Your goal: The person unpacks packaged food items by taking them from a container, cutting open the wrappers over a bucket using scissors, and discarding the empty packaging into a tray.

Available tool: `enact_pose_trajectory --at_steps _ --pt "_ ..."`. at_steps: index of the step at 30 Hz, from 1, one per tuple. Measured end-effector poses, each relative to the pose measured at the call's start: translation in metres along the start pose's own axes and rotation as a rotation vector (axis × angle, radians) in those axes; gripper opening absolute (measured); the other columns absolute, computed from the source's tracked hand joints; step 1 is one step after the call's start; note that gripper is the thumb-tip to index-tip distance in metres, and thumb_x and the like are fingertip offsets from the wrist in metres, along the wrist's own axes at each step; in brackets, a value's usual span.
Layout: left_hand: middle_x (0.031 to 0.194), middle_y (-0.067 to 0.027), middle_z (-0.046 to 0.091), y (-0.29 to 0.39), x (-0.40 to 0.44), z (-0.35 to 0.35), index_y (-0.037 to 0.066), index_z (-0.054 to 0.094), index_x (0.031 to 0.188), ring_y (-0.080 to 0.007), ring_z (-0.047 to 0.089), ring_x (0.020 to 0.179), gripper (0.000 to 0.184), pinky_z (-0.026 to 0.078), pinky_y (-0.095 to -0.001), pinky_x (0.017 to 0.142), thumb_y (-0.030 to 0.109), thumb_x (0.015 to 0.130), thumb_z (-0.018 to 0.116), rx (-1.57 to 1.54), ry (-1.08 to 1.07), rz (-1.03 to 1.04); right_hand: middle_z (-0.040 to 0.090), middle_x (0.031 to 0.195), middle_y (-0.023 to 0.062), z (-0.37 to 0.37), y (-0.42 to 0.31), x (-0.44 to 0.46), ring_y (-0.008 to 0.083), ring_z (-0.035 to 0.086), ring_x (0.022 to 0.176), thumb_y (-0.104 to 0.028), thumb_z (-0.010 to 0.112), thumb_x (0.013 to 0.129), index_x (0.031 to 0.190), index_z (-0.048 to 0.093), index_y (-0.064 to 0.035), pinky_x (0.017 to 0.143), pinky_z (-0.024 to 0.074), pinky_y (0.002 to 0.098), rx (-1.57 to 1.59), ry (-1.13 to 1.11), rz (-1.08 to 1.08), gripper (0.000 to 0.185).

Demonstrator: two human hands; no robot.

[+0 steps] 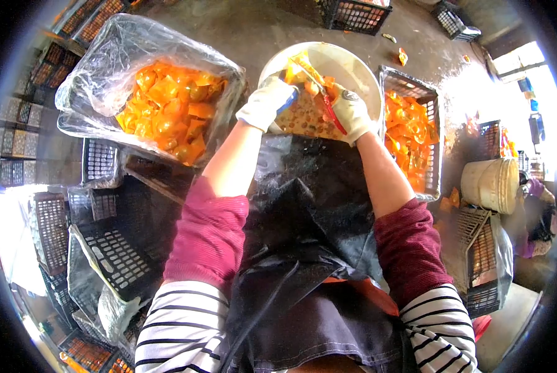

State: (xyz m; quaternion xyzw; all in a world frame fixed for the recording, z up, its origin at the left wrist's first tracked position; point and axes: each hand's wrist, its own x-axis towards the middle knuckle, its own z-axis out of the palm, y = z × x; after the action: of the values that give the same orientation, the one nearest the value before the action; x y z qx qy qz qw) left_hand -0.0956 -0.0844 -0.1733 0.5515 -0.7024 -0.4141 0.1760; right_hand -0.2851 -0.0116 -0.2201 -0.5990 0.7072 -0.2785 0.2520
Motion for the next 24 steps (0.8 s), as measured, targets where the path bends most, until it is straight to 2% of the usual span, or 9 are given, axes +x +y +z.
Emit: enact_pose_trajectory --at_steps 3,5,8,11,14,16,18,21,24 --pt "0.114 -0.0176 0.063 0.006 -0.014 -0.008 0.005 0.057 0.122 -0.0298 0.059 0.106 0.045 0.046 -0.0356 0.09 0.016 0.079 0.065 -0.017 0.139 0.141 0.064 0.078 0.0016 -0.021 -0.043 -0.015 0.0113 0.06 0.066 -0.019 0.06 0.088 0.118 0.059 -0.0114 0.059 0.047 0.0251 -0.235 -0.011 0.018 0.031" --pt "0.112 -0.017 0.063 0.008 -0.017 -0.009 0.005 0.057 0.12 -0.0286 0.06 0.104 0.043 0.047 -0.0351 0.089 0.017 0.079 0.066 -0.027 0.162 0.228 0.066 0.083 0.0062 -0.015 -0.037 -0.015 0.018 0.062 0.074 -0.024 0.055 0.09 0.116 0.06 -0.0115 0.063 0.0478 0.0305 -0.061 0.008 0.057 0.029" --pt "0.105 -0.0171 0.065 -0.002 -0.001 -0.006 0.004 0.06 0.116 -0.027 0.063 0.097 0.037 0.049 -0.0337 0.083 0.016 0.081 0.065 -0.25 0.126 0.362 0.066 0.09 0.0077 -0.009 -0.018 -0.018 0.0192 0.063 0.077 -0.028 0.054 0.091 0.117 0.059 -0.0112 0.06 0.0484 0.031 0.834 0.126 0.279 0.031" --pt "0.101 -0.0139 0.066 -0.035 -0.008 -0.041 0.005 0.064 0.109 -0.0222 0.063 0.092 0.026 0.049 -0.0298 0.08 0.014 0.085 0.06 -0.484 0.202 0.255 0.066 0.097 0.0092 -0.03 -0.026 -0.024 0.0203 0.065 0.08 -0.031 0.053 0.093 0.117 0.058 -0.0108 0.056 0.0491 0.0315 1.163 0.142 0.264 0.033" --pt "0.107 -0.0082 0.065 -0.05 -0.035 -0.1 0.005 0.062 0.114 -0.0171 0.062 0.094 0.028 0.049 -0.0261 0.08 0.015 0.088 0.057 -0.35 0.302 0.196 0.062 0.107 0.0162 -0.059 -0.025 -0.029 0.0276 0.063 0.096 -0.04 0.057 0.091 0.115 0.053 -0.0028 0.073 0.0537 0.0386 1.293 0.262 0.154 0.044" --pt "0.113 -0.0058 0.064 -0.092 -0.03 -0.127 0.005 0.06 0.119 -0.0151 0.062 0.097 0.033 0.049 -0.025 0.081 0.016 0.089 0.058 -0.385 0.377 0.173 0.058 0.119 0.0214 -0.072 -0.016 -0.025 0.0338 0.057 0.112 -0.041 0.056 0.09 0.122 0.05 0.0034 0.094 0.0475 0.0478 1.79 0.465 0.343 0.056" --pt "0.08 -0.0045 0.064 -0.124 -0.038 -0.141 0.005 0.066 0.099 -0.0152 0.059 0.071 0.025 0.047 -0.0308 0.064 0.027 0.088 0.059 -0.678 0.455 0.027 0.055 0.124 0.02 -0.072 0.015 -0.026 0.0327 0.053 0.117 -0.04 0.06 0.087 0.12 0.049 0.0055 0.103 0.04 0.0486 2.111 0.248 0.204 0.057" --pt "0.093 -0.0076 0.067 -0.167 -0.033 -0.147 0.012 0.062 0.116 -0.0262 0.062 0.086 0.038 0.047 -0.0355 0.077 0.037 0.088 0.059 -0.19 0.371 -0.039 0.058 0.119 0.0188 -0.071 0.018 -0.024 0.031 0.056 0.108 -0.037 0.059 0.089 0.121 0.049 0.0078 0.1 0.0404 0.0462 2.071 0.083 0.108 0.056" --pt "0.132 -0.0143 0.053 -0.158 -0.027 -0.133 0.017 0.05 0.133 -0.0322 0.051 0.121 0.062 0.041 -0.0383 0.101 0.052 0.082 0.062 0.306 0.271 -0.054 0.059 0.112 0.0167 -0.07 -0.019 -0.025 0.026 0.056 0.094 -0.033 0.056 0.091 0.119 0.05 0.009 0.092 0.0421 0.0411 1.941 0.118 0.162 0.051"
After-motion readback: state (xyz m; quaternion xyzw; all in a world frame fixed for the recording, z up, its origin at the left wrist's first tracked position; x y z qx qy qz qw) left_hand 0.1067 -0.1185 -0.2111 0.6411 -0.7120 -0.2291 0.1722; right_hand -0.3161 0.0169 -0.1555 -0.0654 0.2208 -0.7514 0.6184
